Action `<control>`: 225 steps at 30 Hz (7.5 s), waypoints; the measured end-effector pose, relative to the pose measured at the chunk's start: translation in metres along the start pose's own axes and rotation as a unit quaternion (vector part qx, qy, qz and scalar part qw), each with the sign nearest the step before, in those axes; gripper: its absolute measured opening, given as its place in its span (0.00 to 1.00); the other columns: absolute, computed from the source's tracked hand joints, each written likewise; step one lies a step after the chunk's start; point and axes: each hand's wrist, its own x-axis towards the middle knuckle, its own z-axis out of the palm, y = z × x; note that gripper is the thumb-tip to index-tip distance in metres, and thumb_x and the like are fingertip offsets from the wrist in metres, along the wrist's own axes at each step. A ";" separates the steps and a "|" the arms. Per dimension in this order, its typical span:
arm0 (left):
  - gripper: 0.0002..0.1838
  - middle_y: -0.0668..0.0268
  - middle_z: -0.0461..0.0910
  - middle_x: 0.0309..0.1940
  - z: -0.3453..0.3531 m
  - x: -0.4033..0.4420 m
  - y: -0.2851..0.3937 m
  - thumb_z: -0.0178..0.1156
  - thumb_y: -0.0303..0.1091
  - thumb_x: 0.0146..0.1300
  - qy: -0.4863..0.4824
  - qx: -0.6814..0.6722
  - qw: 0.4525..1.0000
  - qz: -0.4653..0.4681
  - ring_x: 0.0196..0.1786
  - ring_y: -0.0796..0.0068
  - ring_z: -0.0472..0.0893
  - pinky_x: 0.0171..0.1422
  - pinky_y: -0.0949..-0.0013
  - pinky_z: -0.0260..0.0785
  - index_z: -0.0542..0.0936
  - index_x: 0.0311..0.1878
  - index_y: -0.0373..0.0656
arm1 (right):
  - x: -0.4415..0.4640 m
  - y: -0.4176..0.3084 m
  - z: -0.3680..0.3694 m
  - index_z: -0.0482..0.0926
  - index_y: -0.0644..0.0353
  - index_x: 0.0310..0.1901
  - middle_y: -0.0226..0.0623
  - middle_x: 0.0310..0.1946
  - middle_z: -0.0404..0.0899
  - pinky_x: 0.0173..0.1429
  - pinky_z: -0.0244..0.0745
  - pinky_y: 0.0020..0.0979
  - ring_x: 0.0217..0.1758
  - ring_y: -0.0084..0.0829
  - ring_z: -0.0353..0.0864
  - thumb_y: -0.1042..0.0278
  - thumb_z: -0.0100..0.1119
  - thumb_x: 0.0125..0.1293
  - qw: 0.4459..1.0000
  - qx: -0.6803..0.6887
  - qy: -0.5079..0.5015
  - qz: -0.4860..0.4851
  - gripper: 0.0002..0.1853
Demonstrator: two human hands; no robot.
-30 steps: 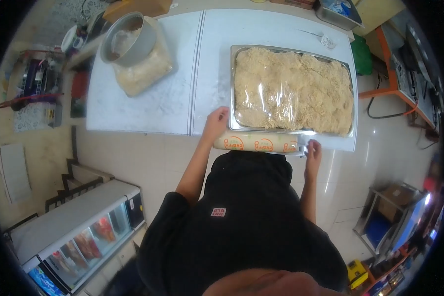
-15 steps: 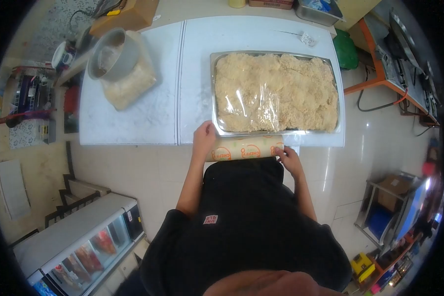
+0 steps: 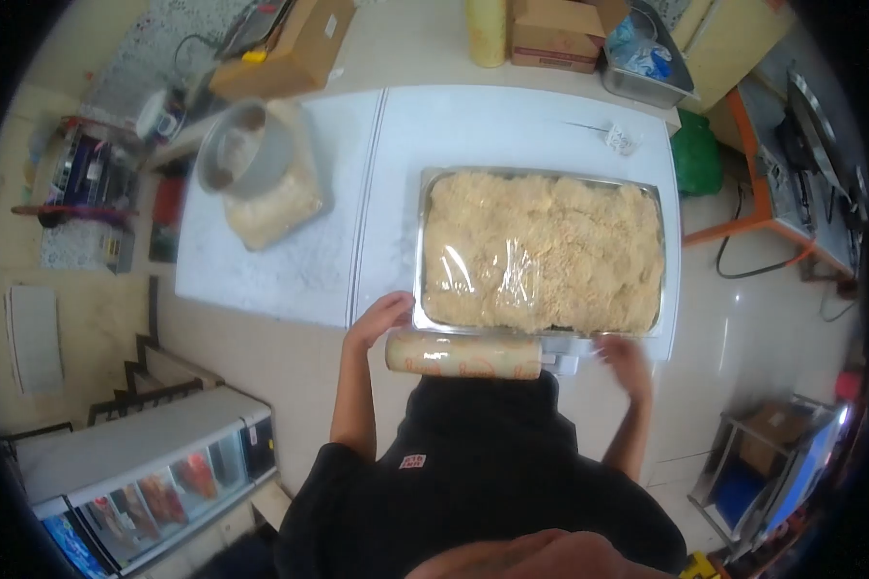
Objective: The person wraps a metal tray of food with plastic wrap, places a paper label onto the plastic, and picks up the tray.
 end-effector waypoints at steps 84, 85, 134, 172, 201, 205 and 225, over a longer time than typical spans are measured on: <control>0.18 0.54 0.82 0.42 -0.048 0.152 0.226 0.58 0.44 0.68 0.236 0.264 0.844 0.402 0.47 0.55 0.81 0.54 0.59 0.72 0.79 0.52 0.39 | 0.425 -0.169 0.131 0.75 0.69 0.54 0.42 0.46 0.78 0.50 0.80 0.38 0.48 0.34 0.80 0.67 0.59 0.67 0.939 0.333 -0.030 0.082 0.18; 0.18 0.55 0.82 0.44 -0.036 0.151 0.212 0.54 0.44 0.70 0.148 0.343 0.848 0.377 0.48 0.54 0.81 0.55 0.57 0.72 0.80 0.51 0.39 | 0.431 -0.167 0.134 0.75 0.69 0.54 0.43 0.47 0.78 0.51 0.80 0.39 0.48 0.36 0.80 0.70 0.58 0.66 0.936 0.340 -0.023 0.086 0.17; 0.26 0.61 0.83 0.46 -0.068 0.132 0.264 0.60 0.51 0.67 0.185 0.154 0.961 0.136 0.48 0.74 0.79 0.55 0.73 0.68 0.80 0.53 0.35 | 0.363 -0.172 0.078 0.70 0.59 0.54 0.36 0.41 0.75 0.47 0.75 0.35 0.46 0.31 0.76 0.72 0.56 0.64 0.911 0.412 0.025 0.002 0.17; 0.24 0.57 0.77 0.59 0.159 -0.155 -0.016 0.44 0.40 0.79 0.200 -0.106 0.873 0.432 0.63 0.71 0.73 0.69 0.70 0.61 0.68 0.67 0.30 | -0.028 -0.114 0.011 0.82 0.70 0.49 0.36 0.41 0.84 0.55 0.70 0.26 0.44 0.22 0.78 0.50 0.53 0.75 0.957 0.131 0.115 -0.233 0.24; 0.23 0.56 0.69 0.66 0.099 -0.040 -0.220 0.46 0.26 0.70 0.484 -0.119 0.821 0.278 0.69 0.63 0.69 0.76 0.62 0.55 0.66 0.68 0.35 | -0.096 0.073 0.168 0.77 0.68 0.50 0.35 0.42 0.80 0.53 0.72 0.27 0.46 0.24 0.77 0.63 0.55 0.75 0.978 0.115 0.143 -0.102 0.14; 0.24 0.55 0.71 0.65 0.056 -0.075 -0.099 0.51 0.26 0.70 0.617 -0.016 0.709 0.340 0.68 0.62 0.71 0.71 0.63 0.61 0.68 0.68 0.37 | -0.082 0.071 0.163 0.75 0.69 0.52 0.38 0.42 0.80 0.53 0.72 0.28 0.46 0.25 0.78 0.64 0.53 0.76 0.978 0.125 0.122 -0.115 0.14; 0.23 0.53 0.76 0.59 -0.038 -0.022 -0.099 0.51 0.36 0.71 0.394 -0.100 0.885 0.227 0.60 0.58 0.76 0.65 0.55 0.70 0.70 0.64 0.32 | -0.044 0.152 0.172 0.74 0.60 0.39 0.47 0.38 0.77 0.50 0.72 0.44 0.45 0.50 0.77 0.54 0.65 0.64 0.937 0.145 0.189 -0.256 0.17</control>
